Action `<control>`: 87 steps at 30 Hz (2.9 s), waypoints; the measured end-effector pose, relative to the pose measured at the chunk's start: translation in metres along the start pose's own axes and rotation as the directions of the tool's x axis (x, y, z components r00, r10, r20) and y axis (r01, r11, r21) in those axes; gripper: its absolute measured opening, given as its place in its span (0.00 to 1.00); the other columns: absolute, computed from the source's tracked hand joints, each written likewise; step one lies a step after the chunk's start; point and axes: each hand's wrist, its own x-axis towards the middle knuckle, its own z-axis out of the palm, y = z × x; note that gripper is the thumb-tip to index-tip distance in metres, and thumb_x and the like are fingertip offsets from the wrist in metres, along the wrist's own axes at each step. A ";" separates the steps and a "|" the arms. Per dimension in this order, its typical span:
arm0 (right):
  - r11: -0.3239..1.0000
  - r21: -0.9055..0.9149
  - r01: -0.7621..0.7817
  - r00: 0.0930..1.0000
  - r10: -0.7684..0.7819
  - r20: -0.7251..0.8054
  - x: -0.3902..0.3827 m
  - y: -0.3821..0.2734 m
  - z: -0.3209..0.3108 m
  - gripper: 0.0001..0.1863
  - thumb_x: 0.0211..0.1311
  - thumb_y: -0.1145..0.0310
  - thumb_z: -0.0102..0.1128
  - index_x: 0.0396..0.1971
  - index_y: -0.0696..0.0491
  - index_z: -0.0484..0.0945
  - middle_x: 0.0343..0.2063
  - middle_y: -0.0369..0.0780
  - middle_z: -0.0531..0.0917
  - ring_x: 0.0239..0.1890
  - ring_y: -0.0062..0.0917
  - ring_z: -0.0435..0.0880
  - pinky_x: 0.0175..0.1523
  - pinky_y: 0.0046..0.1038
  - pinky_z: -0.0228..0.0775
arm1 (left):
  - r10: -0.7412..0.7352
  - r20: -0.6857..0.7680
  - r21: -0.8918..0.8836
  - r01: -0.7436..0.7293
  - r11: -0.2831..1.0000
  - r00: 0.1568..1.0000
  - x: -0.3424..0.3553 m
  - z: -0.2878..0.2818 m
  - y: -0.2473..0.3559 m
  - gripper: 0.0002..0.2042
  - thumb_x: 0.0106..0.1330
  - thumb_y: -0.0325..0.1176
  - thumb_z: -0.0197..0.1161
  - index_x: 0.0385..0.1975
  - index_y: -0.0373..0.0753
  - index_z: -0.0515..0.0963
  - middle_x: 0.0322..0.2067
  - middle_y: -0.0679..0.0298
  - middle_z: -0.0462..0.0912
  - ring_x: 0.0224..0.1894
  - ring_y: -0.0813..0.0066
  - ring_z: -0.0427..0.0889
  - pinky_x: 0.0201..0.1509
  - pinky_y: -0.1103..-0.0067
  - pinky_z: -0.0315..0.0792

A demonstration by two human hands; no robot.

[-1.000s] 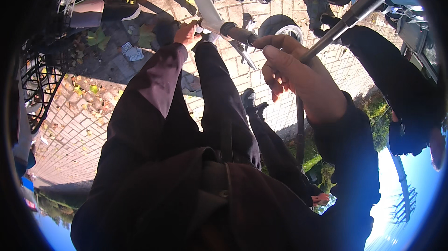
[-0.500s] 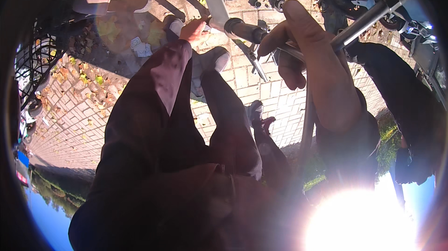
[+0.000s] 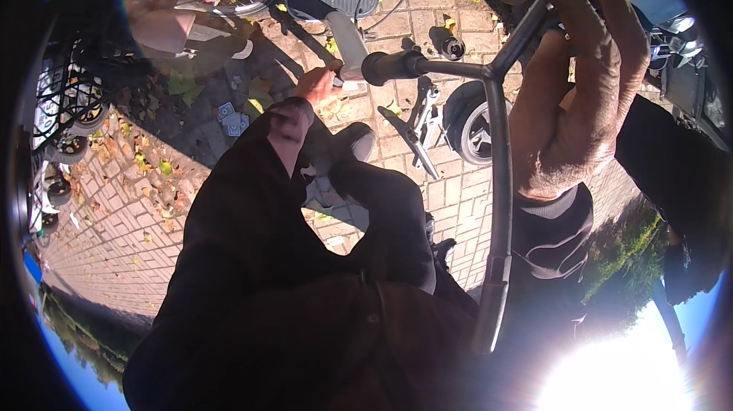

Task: The person uses a T-handle wrench to loosen and remove a bolt from the scooter's handlebar stem. They then detach the handlebar assembly and set it aside, exposing the internal components of the stem.

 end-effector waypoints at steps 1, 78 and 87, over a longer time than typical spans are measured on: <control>0.997 -0.059 0.042 0.998 -0.039 0.047 -0.005 0.001 -0.002 0.16 0.71 0.67 0.52 0.55 0.49 0.81 0.58 0.46 0.76 0.60 0.36 0.73 0.62 0.39 0.63 | 0.043 -0.055 -0.012 -0.044 0.999 0.998 0.001 0.002 -0.003 0.29 0.56 0.57 0.68 0.52 0.44 0.76 0.31 0.52 0.85 0.38 0.52 0.85 0.41 0.62 0.77; 0.889 -0.456 0.047 0.958 -0.169 -0.230 -0.001 -0.029 0.027 0.18 0.63 0.57 0.61 0.17 0.51 0.82 0.15 0.41 0.80 0.20 0.34 0.81 0.29 0.33 0.74 | 0.398 -0.468 -0.741 -0.596 0.311 0.789 -0.029 -0.152 0.199 0.08 0.63 0.30 0.66 0.23 0.40 0.74 0.13 0.72 0.67 0.12 0.85 0.63 0.17 0.83 0.57; 0.735 -0.678 -0.011 1.000 0.005 -0.011 -0.012 -0.074 0.010 0.09 0.65 0.63 0.59 0.34 0.52 0.82 0.14 0.34 0.74 0.18 0.26 0.77 0.27 0.28 0.70 | 0.235 -0.724 -0.512 -0.733 0.447 0.649 -0.028 -0.140 0.207 0.13 0.58 0.30 0.63 0.16 0.31 0.70 0.11 0.68 0.70 0.17 0.85 0.64 0.22 0.77 0.60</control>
